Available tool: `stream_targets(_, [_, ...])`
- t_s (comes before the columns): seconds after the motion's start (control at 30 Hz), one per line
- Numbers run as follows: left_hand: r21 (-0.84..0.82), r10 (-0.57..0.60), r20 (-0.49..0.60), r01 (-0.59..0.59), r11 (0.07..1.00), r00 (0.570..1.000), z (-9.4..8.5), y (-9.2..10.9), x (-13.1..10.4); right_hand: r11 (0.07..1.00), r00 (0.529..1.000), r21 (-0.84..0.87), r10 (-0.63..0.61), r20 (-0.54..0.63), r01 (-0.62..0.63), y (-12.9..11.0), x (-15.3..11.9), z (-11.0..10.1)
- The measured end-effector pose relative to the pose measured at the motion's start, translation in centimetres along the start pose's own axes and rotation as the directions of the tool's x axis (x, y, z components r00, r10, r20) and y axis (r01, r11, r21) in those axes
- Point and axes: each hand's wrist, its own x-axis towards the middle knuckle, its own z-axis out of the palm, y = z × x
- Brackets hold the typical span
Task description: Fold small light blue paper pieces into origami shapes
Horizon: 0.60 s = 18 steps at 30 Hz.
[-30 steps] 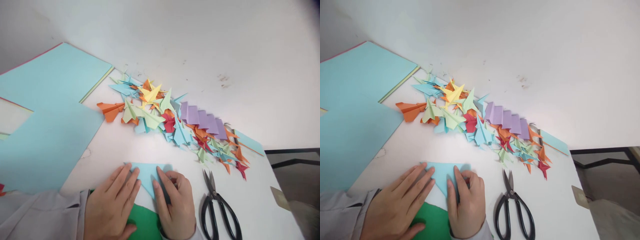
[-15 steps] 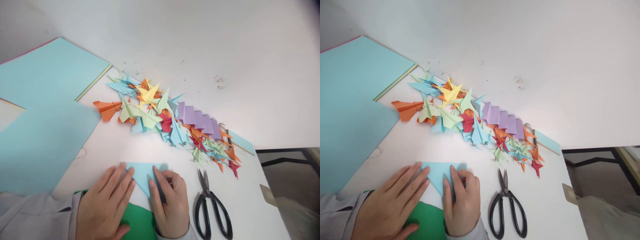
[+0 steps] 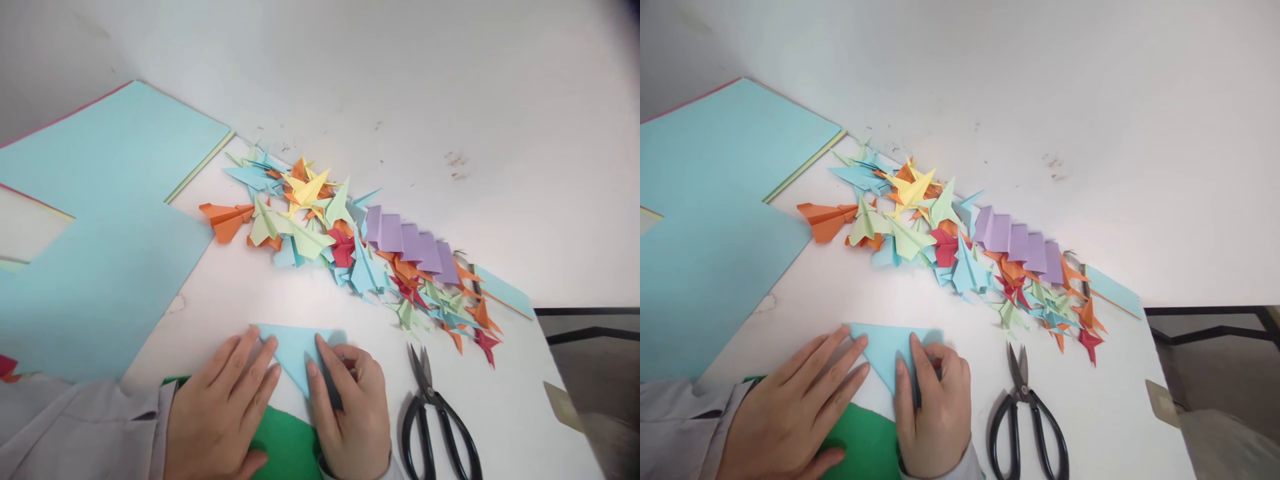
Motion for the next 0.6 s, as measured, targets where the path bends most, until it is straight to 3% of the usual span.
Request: stream_targets(0.6, [-0.032, -0.033, 0.049, 0.035, 0.999, 0.998, -0.31, 0.0, 0.14, 1.0, 1.0, 0.004, -0.028, -0.004, 0.028, 0.01, 0.03, 0.03])
